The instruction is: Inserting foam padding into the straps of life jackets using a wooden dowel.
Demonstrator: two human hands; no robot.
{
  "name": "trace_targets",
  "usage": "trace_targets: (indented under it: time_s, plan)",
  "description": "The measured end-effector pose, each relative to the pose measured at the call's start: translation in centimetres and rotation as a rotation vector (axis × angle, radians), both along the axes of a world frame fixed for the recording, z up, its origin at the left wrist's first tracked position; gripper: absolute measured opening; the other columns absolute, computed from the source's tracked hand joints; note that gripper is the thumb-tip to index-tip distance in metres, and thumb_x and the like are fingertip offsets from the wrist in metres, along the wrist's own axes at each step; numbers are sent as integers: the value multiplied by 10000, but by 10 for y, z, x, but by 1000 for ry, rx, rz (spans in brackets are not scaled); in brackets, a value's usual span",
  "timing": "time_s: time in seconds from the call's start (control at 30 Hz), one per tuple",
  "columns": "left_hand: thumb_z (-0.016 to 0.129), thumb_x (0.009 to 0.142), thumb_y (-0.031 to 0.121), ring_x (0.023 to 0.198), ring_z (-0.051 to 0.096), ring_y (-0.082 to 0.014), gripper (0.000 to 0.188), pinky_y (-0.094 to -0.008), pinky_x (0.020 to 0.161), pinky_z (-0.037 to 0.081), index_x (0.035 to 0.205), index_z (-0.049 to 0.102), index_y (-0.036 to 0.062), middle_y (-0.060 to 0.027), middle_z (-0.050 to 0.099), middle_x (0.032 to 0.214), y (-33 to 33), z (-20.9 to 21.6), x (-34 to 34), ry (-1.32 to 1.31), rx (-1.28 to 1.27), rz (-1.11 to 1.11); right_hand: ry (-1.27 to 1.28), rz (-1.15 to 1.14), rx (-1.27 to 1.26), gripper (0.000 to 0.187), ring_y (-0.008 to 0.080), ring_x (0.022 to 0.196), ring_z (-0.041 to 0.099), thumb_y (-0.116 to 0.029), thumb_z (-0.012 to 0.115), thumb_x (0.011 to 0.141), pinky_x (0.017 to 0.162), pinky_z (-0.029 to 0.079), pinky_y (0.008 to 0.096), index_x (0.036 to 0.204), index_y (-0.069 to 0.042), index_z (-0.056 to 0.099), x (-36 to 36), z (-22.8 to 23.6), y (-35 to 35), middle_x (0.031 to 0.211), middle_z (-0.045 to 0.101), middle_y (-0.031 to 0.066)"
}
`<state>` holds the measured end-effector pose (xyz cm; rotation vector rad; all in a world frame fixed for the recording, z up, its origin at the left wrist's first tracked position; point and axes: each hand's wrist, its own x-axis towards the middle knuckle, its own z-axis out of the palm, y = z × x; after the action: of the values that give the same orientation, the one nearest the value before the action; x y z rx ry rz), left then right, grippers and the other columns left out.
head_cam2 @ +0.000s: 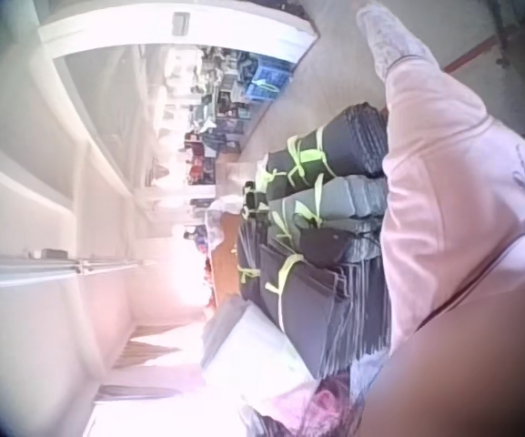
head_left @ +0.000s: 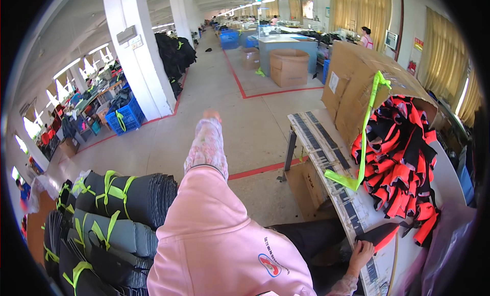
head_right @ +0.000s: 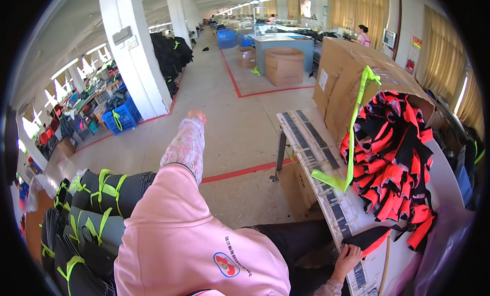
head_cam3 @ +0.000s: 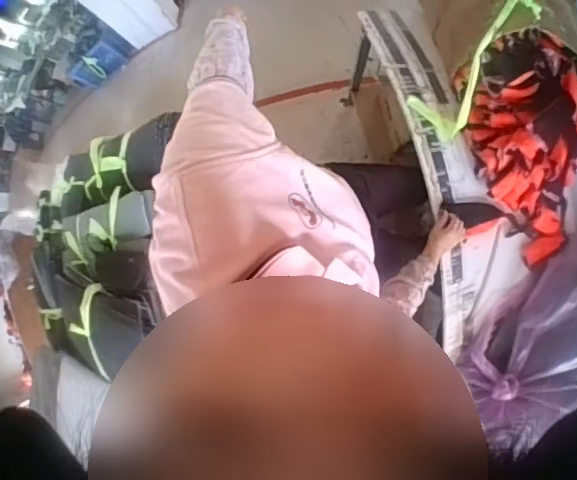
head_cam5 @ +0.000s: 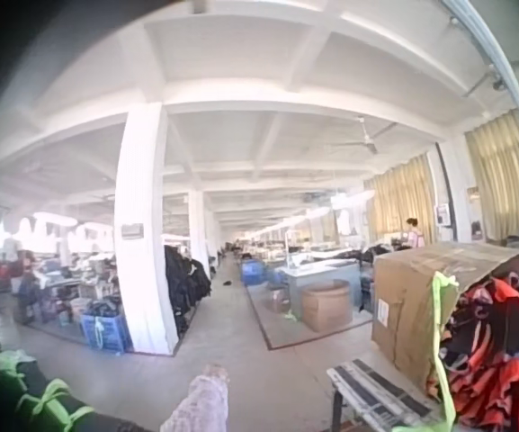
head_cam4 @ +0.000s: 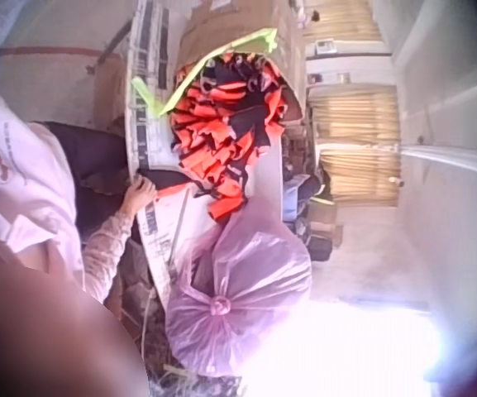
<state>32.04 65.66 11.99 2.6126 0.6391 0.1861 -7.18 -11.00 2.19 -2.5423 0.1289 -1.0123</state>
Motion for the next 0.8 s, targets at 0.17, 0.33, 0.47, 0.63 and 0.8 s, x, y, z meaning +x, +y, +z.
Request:
trace_targets:
  time_s: [0.17,0.33,0.47,0.63,0.8]
  plan:
    - [356,790,-3,594,599,-244,541,-379,505,508,1293,283,183,-131,607,826,-61,88,-10,-451,-636,169,56,-61,-62,147,308,737,467,-139,551,809,728,360,412,729,-27,500,-4,0,0,722,496,119]
    - [316,767,-26,587,600,-244,687,-380,517,517,1386,165,229,-140,610,841,-72,165,-40,-605,-790,86,37,-87,-86,149,321,736,458,-139,545,809,708,359,419,732,-19,504,-8,-6,-4,718,482,132]
    - [304,778,-16,578,596,-247,697,-377,506,512,1398,116,239,-140,609,821,-82,182,-44,-563,-760,56,30,-58,-69,155,331,737,456,-148,549,805,703,355,427,734,-16,505,-6,-6,-3,715,478,136]
    - [300,804,9,566,591,-242,676,-368,480,499,1403,90,242,-135,608,799,-91,184,-44,-532,-738,78,26,-71,-84,150,323,729,469,-140,555,797,688,362,418,721,-22,502,-9,-9,-5,711,493,133]
    - [297,829,43,550,584,-235,649,-360,467,491,1406,72,236,-133,607,784,-92,182,-46,-529,-734,111,9,-81,-93,156,320,724,469,-146,557,796,685,361,416,717,-24,499,-7,-8,-3,705,491,130]
